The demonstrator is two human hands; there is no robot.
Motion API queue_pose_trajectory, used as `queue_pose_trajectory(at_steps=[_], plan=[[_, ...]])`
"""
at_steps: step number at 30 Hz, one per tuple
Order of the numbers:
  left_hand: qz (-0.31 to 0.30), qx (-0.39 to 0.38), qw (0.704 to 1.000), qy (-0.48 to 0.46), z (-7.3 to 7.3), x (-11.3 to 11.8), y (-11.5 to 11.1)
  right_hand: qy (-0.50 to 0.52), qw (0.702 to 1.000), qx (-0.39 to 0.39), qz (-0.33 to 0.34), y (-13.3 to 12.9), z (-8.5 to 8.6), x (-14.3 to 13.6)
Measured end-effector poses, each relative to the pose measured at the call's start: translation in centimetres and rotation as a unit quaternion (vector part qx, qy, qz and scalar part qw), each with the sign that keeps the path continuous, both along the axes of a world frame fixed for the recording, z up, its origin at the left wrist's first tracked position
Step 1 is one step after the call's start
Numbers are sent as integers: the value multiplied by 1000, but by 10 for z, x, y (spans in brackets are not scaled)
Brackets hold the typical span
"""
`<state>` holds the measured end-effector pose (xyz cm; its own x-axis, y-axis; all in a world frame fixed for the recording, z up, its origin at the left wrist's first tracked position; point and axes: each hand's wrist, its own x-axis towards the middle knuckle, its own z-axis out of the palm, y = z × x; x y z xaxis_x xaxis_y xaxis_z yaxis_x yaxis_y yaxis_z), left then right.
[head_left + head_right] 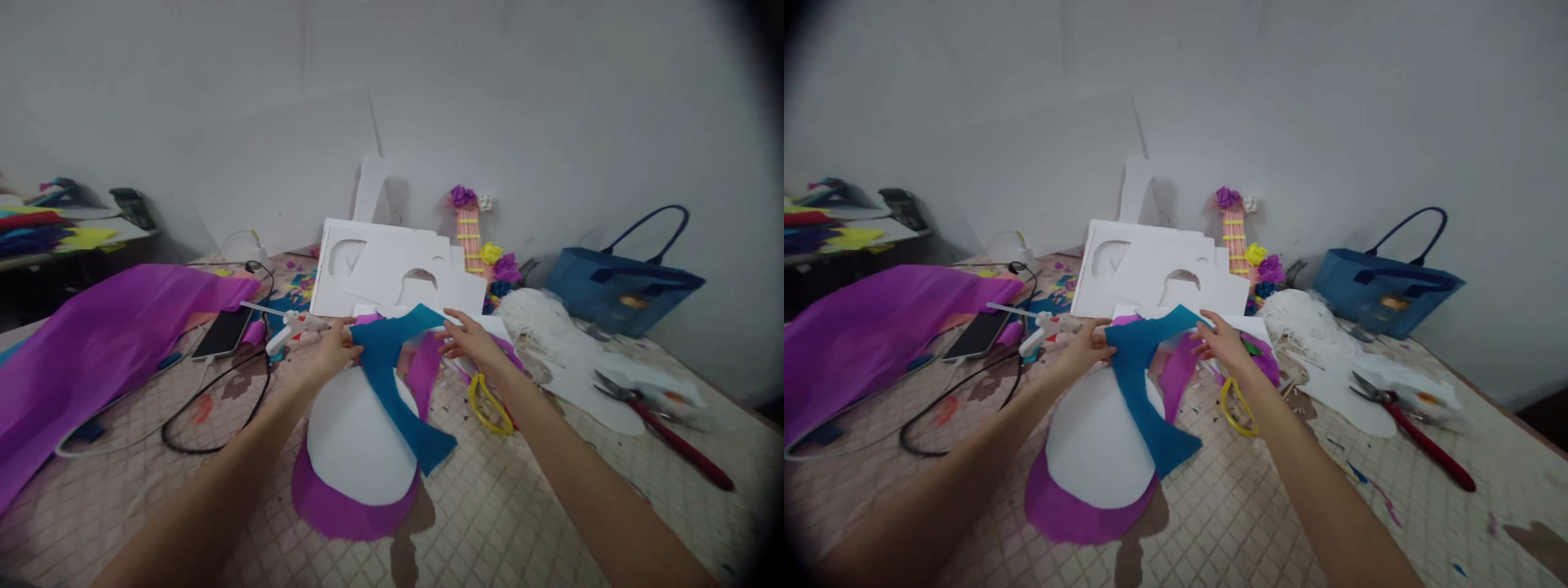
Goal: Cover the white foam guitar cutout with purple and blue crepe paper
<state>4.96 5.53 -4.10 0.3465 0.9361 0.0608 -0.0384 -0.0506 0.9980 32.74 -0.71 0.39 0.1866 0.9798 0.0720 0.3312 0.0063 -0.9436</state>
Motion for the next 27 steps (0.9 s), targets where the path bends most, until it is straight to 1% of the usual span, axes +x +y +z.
queue_pose_trajectory(at_steps=[3,5,7,9,11,13,16,18,21,24,27], plan=[[9,17,999,34,-2,1,3,-117,992,1,-39,-27,5,22],[7,20,998,53,-3,3,4,-204,977,-6,-55,-47,3,36],[4,22,998,65,-1,5,4,-293,953,-29,-66,-65,-5,48],[3,25,997,72,2,6,2,-372,923,-61,-72,-76,-15,55],[2,28,997,75,6,6,-1,-435,892,-91,-85,-81,-25,58],[0,31,997,77,10,5,-5,-481,863,-117,-104,-82,-30,55],[-9,26,996,80,15,4,-10,-525,828,-150,-127,-81,-31,49],[-8,14,997,77,15,3,-11,-542,813,-166,-133,-83,-29,45],[12,-13,998,62,15,4,-12,-555,804,-173,-126,-88,-26,42],[27,-45,998,41,16,4,-12,-553,809,-165,-110,-91,-26,41],[23,-62,997,29,19,4,-13,-539,820,-156,-113,-89,-25,42]])
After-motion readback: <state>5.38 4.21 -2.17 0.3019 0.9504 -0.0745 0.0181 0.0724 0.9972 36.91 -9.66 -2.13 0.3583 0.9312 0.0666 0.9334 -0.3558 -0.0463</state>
